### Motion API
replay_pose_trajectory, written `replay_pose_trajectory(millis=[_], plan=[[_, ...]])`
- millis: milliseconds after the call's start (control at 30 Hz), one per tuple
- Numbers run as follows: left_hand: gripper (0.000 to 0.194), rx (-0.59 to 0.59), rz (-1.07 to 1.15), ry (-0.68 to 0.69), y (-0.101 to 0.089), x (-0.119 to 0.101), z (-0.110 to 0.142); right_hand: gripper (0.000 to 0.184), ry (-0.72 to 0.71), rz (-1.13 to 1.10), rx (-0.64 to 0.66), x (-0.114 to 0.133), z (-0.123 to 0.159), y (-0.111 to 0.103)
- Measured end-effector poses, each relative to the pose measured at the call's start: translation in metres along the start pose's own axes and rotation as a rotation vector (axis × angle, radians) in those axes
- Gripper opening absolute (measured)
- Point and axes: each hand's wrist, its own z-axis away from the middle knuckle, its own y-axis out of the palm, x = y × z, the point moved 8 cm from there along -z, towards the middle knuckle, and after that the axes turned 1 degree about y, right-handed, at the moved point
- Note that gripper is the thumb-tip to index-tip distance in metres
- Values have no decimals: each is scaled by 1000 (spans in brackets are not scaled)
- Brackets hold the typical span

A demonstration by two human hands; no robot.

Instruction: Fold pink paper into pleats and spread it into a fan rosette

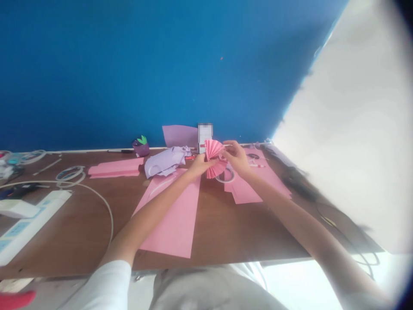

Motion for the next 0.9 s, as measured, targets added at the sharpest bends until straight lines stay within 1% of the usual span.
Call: replay_pose_trajectory(millis=[100, 200, 267, 433, 600, 733, 900], plan=[[40, -4, -22, 14, 0, -4, 1, 26, 16, -17, -9, -3, -1, -2], [41, -8, -49, 24, -1, -7, 2, 29, 72, -56, -26, -8, -1, -5], [43, -28, -45, 16, -2, -7, 2, 29, 97, -65, -34, -10, -1, -7], [46, -74, -25, -7, -6, -3, 2, 27, 110, -55, -68, -13, -2, -11], [43, -87, 23, 20, -8, -5, 2, 26, 143, -33, -74, -12, -1, -10], [46, -102, 7, 24, -10, -1, -1, 24, 182, 14, -73, -10, 0, -10], [46, -114, 0, 21, -12, 3, -3, 23, 126, 118, -59, -6, 0, -12]])
